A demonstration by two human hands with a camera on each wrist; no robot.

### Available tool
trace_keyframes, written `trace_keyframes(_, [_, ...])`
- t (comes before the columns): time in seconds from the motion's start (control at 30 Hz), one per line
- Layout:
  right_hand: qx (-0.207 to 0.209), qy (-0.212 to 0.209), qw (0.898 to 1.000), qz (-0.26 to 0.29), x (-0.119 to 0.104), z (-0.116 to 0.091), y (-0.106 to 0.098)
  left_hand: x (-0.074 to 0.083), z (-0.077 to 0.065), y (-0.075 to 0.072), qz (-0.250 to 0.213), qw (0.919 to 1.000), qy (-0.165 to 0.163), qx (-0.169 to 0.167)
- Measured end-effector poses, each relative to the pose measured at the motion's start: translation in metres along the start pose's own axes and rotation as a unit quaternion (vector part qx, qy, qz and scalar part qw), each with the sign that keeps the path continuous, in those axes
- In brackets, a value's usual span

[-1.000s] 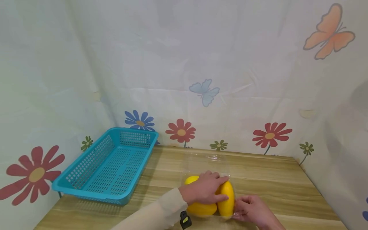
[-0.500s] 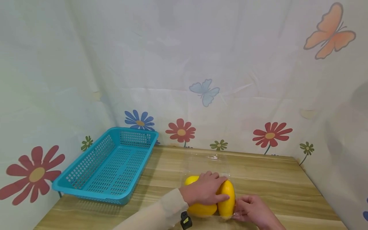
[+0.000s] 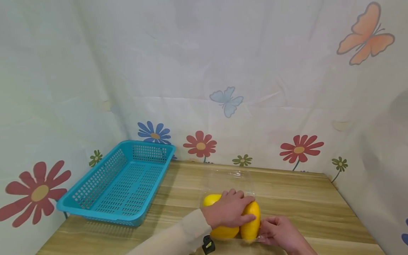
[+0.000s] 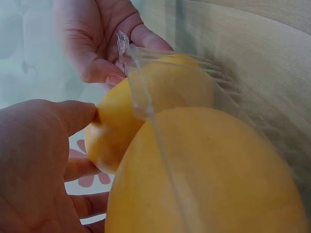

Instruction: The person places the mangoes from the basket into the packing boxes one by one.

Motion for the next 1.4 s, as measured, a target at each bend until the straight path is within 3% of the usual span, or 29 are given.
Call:
trace_keyframes(0.3, [-0.001, 0.019, 1.0, -0.004, 0.0, 0.003, -0.001, -0.002, -0.001, -0.001, 0.0, 1.0, 0.004, 0.002])
trace_keyframes(0.57, [-0.005, 0.008, 1.0, -0.005, 0.001, 0.004, 0.0, -0.01, -0.008, -0.004, -0.039, 0.9991, 0.012, 0.015])
trace_keyframes(0.83, [0.0, 0.001, 1.0, -0.013, 0.0, 0.006, -0.003, -0.043, -0.021, -0.014, -0.107, 0.9929, -0.027, 0.044])
trace_keyframes(0.97, [0.008, -0.001, 1.0, -0.015, -0.003, 0.006, -0.007, -0.063, -0.026, -0.021, -0.149, 0.9851, -0.053, 0.067])
trace_keyframes(1.07, [0.003, -0.008, 1.0, -0.017, -0.006, 0.007, -0.011, -0.079, -0.032, -0.025, -0.198, 0.973, -0.078, 0.09])
trace_keyframes(1.17, [-0.012, -0.009, 1.0, -0.013, -0.009, 0.009, -0.016, -0.095, -0.038, -0.027, -0.257, 0.953, -0.111, 0.116])
trace_keyframes(1.27, [-0.014, -0.012, 1.0, -0.016, -0.013, 0.012, -0.022, -0.111, -0.046, -0.027, -0.319, 0.9236, -0.155, 0.145])
trace_keyframes(1.4, [0.018, -0.008, 1.0, -0.023, -0.018, 0.017, -0.029, -0.13, -0.055, -0.024, -0.388, 0.88, -0.204, 0.183])
Point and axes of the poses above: each hand's wrist, its own z-axis towards the middle knuckle, its own y-axis out of the palm, x = y × z, the point moved 5 cm from there along z, towards the middle knuckle, and after that the axes turned 4 degrees about x, right-handed, at the moved point
